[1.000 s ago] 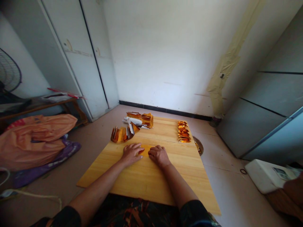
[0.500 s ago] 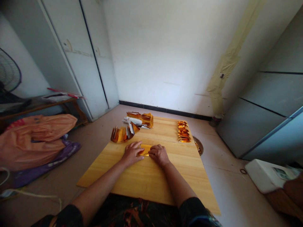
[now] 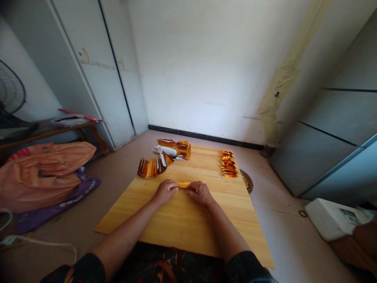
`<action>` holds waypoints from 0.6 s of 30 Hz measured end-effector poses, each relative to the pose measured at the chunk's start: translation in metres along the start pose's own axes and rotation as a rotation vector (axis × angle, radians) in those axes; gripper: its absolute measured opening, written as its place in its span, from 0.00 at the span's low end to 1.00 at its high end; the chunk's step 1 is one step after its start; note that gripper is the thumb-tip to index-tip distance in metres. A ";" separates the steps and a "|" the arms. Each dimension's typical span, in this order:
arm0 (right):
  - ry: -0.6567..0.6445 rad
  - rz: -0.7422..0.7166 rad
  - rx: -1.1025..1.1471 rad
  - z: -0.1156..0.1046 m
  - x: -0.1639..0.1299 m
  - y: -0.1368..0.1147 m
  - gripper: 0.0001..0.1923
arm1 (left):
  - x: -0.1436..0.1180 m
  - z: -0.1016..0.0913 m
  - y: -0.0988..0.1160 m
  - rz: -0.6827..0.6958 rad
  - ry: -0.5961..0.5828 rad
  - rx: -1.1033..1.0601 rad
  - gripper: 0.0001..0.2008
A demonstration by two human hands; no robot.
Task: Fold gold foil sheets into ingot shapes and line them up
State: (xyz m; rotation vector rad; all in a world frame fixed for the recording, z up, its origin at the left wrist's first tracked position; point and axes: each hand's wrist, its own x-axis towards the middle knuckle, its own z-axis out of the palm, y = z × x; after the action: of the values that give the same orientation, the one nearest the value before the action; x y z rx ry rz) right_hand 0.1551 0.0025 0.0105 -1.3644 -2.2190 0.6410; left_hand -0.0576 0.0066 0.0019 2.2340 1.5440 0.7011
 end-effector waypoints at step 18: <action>0.156 0.351 -0.447 0.020 0.027 -0.017 0.10 | 0.013 0.002 0.023 -0.289 -0.034 0.265 0.16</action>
State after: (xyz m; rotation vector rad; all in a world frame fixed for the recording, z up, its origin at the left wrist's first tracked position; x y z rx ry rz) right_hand 0.1205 0.0171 0.0089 -1.9790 -2.0888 0.1350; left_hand -0.0354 0.0103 0.0150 2.1169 1.9877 0.3913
